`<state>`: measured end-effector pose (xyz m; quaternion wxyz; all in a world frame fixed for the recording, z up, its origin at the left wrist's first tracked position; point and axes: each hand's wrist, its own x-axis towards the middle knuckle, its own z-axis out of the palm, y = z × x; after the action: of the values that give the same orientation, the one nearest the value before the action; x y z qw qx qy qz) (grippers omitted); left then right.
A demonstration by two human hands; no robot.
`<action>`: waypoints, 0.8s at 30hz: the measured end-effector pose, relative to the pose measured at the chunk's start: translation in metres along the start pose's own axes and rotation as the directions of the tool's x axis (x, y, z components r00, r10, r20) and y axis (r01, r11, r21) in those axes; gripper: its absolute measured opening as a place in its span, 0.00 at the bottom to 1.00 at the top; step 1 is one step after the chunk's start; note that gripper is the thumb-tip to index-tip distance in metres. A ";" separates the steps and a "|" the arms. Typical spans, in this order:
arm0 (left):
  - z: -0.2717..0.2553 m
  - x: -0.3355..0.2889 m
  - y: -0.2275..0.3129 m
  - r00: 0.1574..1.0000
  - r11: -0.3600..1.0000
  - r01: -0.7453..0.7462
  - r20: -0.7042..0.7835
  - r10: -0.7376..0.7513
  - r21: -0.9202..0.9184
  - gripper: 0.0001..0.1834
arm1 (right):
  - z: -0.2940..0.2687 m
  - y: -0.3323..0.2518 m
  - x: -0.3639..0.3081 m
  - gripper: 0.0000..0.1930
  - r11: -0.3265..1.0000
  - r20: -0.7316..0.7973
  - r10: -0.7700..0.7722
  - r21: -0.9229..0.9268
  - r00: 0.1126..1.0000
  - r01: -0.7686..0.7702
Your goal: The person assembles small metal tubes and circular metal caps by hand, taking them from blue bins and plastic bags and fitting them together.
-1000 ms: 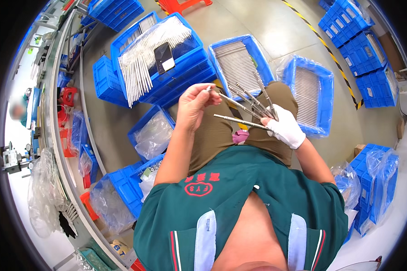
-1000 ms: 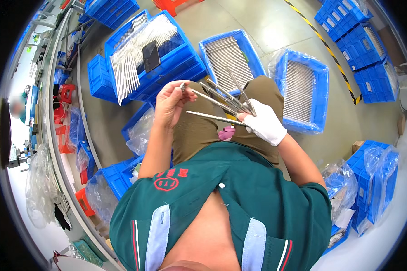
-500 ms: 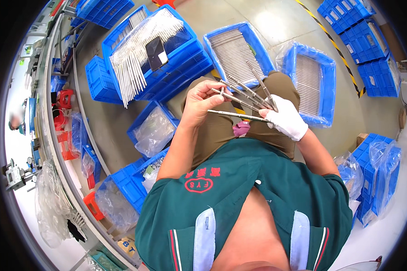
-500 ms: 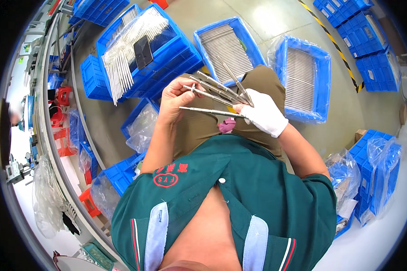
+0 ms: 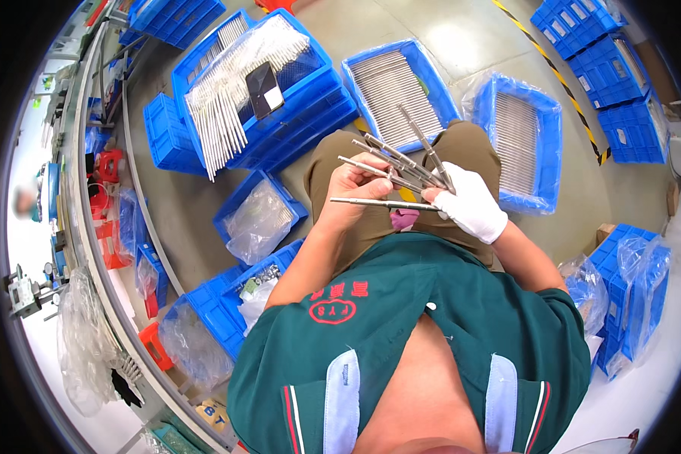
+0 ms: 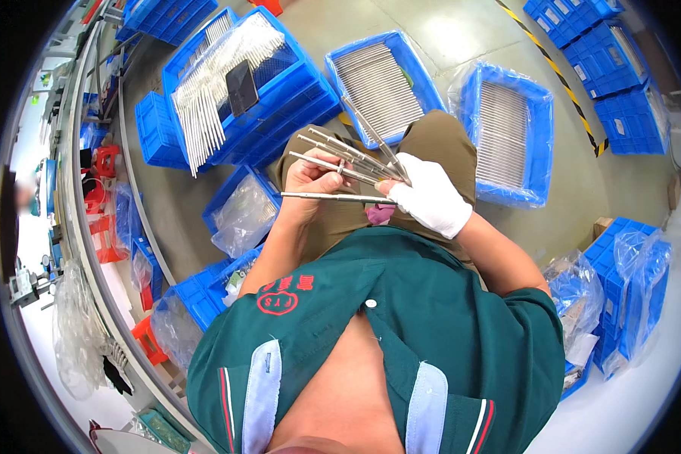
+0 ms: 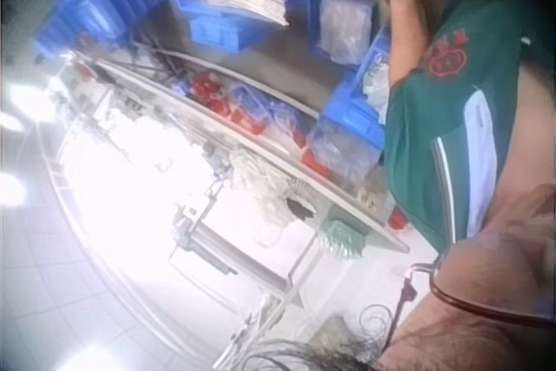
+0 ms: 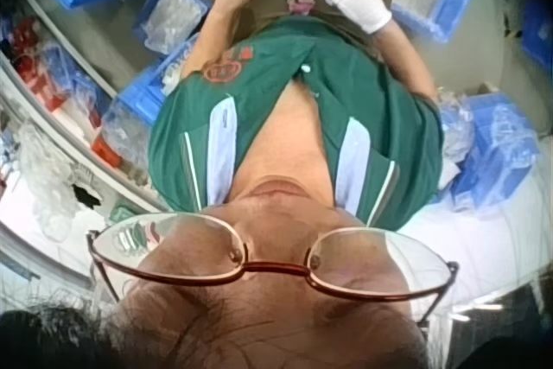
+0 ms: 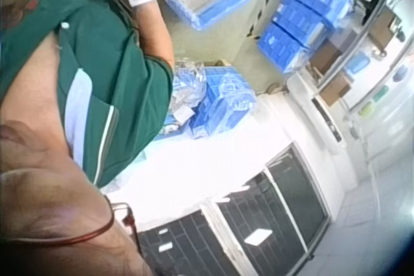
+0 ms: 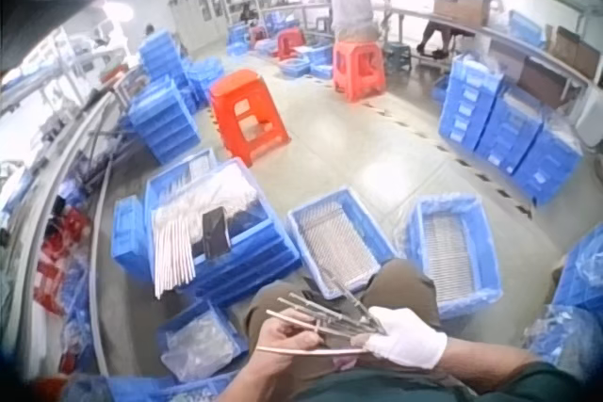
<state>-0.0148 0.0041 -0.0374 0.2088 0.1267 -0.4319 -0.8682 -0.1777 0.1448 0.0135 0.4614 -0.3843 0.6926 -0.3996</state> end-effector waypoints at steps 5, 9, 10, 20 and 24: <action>0.010 -0.005 0.004 0.987 0.982 -0.035 -0.145 0.062 0.185 0.13 | 0.003 0.000 0.004 0.12 0.990 0.027 0.062 0.124 0.998 -0.065; 0.018 -0.014 0.019 0.969 0.952 -0.116 -0.180 0.172 0.285 0.13 | -0.001 -0.001 0.000 0.12 0.978 0.096 0.098 0.176 0.991 -0.114; 0.016 -0.016 0.024 0.953 0.938 -0.183 -0.182 0.243 0.296 0.12 | -0.003 0.000 -0.002 0.12 0.975 0.134 0.114 0.175 0.984 -0.137; 0.007 -0.012 0.026 0.952 0.985 -0.147 -0.258 0.165 0.088 0.22 | -0.001 0.003 -0.008 0.15 0.978 0.059 0.163 0.118 0.985 -0.169; 0.012 -0.020 0.018 0.957 0.994 -0.099 -0.279 0.080 -0.054 0.22 | 0.001 0.007 -0.012 0.17 0.989 0.002 0.148 -0.002 0.989 -0.148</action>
<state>0.0022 0.0117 -0.0147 0.3101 0.2199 -0.3743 -0.8458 -0.1745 0.1577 0.0109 0.4903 -0.3328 0.7190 -0.3631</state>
